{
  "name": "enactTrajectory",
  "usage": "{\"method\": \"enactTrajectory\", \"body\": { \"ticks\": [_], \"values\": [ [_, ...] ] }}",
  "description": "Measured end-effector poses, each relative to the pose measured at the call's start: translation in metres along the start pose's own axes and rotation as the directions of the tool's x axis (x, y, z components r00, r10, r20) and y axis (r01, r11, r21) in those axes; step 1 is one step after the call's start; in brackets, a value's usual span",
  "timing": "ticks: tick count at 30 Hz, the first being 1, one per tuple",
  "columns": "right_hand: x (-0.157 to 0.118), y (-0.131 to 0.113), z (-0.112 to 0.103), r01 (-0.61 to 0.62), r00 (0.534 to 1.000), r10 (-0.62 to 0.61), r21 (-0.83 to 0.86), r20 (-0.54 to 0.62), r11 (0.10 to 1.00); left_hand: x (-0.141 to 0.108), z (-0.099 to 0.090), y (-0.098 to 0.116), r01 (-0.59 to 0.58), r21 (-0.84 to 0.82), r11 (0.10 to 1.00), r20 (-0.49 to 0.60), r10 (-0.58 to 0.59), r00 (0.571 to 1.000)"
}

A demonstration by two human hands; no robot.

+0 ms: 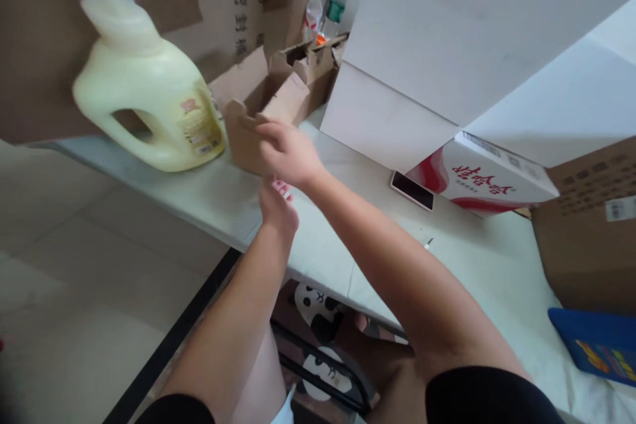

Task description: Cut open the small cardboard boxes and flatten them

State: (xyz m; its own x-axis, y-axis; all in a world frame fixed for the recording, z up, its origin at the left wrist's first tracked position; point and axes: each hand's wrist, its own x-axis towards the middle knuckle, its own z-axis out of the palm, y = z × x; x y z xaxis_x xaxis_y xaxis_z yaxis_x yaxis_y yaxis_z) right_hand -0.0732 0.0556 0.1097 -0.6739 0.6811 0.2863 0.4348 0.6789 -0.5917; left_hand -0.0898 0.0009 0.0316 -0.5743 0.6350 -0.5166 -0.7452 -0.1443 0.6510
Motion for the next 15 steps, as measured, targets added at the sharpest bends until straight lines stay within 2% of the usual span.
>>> {"method": "enactTrajectory", "body": {
  "ticks": [2, 3, 5, 7, 10, 12, 13, 15],
  "values": [
    [-0.019, 0.018, -0.018, -0.025, 0.975, 0.066, 0.189, -0.214, 0.982, 0.004, -0.006, 0.001, -0.081, 0.033, 0.996, -0.185, 0.086, 0.979],
    [-0.032, 0.025, -0.028, -0.015, 0.95, 0.096, 0.263, -0.298, 0.965, 0.005, -0.009, 0.001, -0.154, 0.063, 0.986, -0.236, 0.164, 0.958],
    [-0.063, 0.034, -0.049, 0.025, 0.884, 0.144, 0.352, -0.446, 0.936, 0.005, -0.013, 0.003, -0.299, 0.13, 0.945, -0.262, 0.324, 0.909],
    [-0.103, 0.039, -0.069, 0.089, 0.811, 0.166, 0.399, -0.56, 0.913, 0.005, -0.016, 0.005, -0.393, 0.163, 0.905, -0.232, 0.422, 0.876],
    [-0.171, 0.044, -0.094, 0.189, 0.75, 0.138, 0.409, -0.647, 0.893, 0.005, -0.013, 0.005, -0.439, 0.154, 0.885, -0.096, 0.456, 0.885],
    [-0.213, 0.051, -0.103, 0.196, 0.738, 0.12, 0.381, -0.664, 0.903, 0.003, -0.008, 0.002, -0.407, 0.109, 0.907, 0.107, 0.396, 0.912],
    [-0.232, 0.056, -0.106, 0.188, 0.712, 0.122, 0.356, -0.691, 0.915, 0.001, -0.005, -0.001, -0.368, 0.077, 0.926, 0.227, 0.343, 0.911],
    [-0.259, 0.065, -0.106, 0.143, 0.697, 0.149, 0.339, -0.701, 0.93, -0.006, 0.002, -0.009, -0.26, 0.022, 0.965, 0.417, 0.228, 0.88]
  ]
}}
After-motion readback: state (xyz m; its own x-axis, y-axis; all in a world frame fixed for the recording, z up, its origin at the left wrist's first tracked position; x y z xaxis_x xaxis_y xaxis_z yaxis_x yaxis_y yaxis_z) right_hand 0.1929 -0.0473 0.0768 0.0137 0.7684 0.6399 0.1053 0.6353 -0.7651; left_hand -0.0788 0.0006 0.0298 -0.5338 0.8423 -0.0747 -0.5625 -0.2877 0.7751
